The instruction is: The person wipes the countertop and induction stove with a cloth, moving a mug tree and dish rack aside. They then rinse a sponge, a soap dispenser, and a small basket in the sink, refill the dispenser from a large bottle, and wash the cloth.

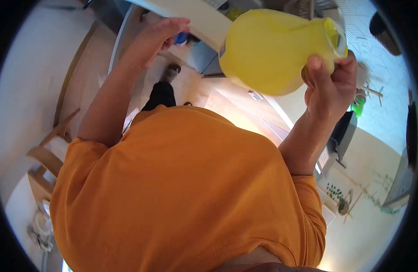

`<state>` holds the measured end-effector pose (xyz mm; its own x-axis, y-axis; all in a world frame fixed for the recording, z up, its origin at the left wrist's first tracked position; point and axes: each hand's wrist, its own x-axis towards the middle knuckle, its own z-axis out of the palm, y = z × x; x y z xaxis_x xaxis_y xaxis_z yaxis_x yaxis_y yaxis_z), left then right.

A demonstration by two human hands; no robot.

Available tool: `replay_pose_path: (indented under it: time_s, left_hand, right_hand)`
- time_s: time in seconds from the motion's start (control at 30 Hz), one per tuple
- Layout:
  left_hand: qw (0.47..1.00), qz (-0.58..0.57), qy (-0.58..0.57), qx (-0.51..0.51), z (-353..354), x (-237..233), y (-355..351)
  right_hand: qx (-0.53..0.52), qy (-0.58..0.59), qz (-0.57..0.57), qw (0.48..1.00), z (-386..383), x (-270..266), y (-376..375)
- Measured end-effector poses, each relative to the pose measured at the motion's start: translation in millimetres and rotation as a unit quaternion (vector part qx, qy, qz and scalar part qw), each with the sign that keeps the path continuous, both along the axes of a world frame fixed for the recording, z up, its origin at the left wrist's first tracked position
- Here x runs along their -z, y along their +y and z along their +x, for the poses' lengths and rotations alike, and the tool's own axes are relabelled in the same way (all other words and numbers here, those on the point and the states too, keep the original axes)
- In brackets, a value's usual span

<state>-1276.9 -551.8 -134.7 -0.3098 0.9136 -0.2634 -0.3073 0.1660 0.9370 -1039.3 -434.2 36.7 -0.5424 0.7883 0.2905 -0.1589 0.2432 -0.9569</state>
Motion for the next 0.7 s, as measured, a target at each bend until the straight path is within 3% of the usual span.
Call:
replay_pose_path:
  time_s: [0.07,0.13,0.2,0.27,0.33,0.4,0.47,0.53,0.67,0.7]
  left_hand:
    - [0.999,-0.035,0.027,-0.009,4.0,33.2,-34.8]
    - [0.989,-0.135,0.053,-0.027,10.8,57.5,-65.7]
    - [0.984,-0.163,0.056,-0.045,13.8,71.6,-93.6]
    - [0.978,-0.189,0.061,-0.058,14.0,85.9,-113.2]
    - [0.967,-0.232,0.000,-0.108,14.5,102.3,-126.0]
    - [0.958,-0.247,-0.010,-0.147,21.6,119.7,-134.7]
    - [0.947,-0.266,-0.033,-0.180,35.2,155.4,-145.8]
    - [0.947,-0.275,-0.007,-0.169,54.3,196.9,-165.3]
    - [0.939,-0.320,-0.019,-0.124,77.3,234.2,-190.5]
    - [0.936,-0.332,-0.030,-0.113,77.1,240.8,-195.6]
  right_hand:
    - [-0.068,-0.002,0.005,0.998,1.5,17.5,-12.3]
    - [-0.181,-0.067,-0.028,0.981,7.0,54.7,-16.8]
    - [-0.232,-0.128,-0.080,0.961,-8.7,98.1,-35.5]
    - [-0.236,-0.235,-0.093,0.938,-13.0,173.7,-55.0]
    - [-0.237,-0.331,-0.223,0.886,-16.3,245.1,-70.4]
    - [-0.192,-0.424,-0.245,0.851,-23.8,309.1,-78.4]
    - [-0.183,-0.430,-0.230,0.854,-21.2,380.2,-75.8]
    - [-0.074,-0.321,-0.340,0.881,-19.5,449.7,-67.0]
    - [0.050,-0.354,-0.369,0.858,-14.2,586.8,3.5]
    - [0.110,-0.330,-0.365,0.864,-30.9,593.5,14.9]
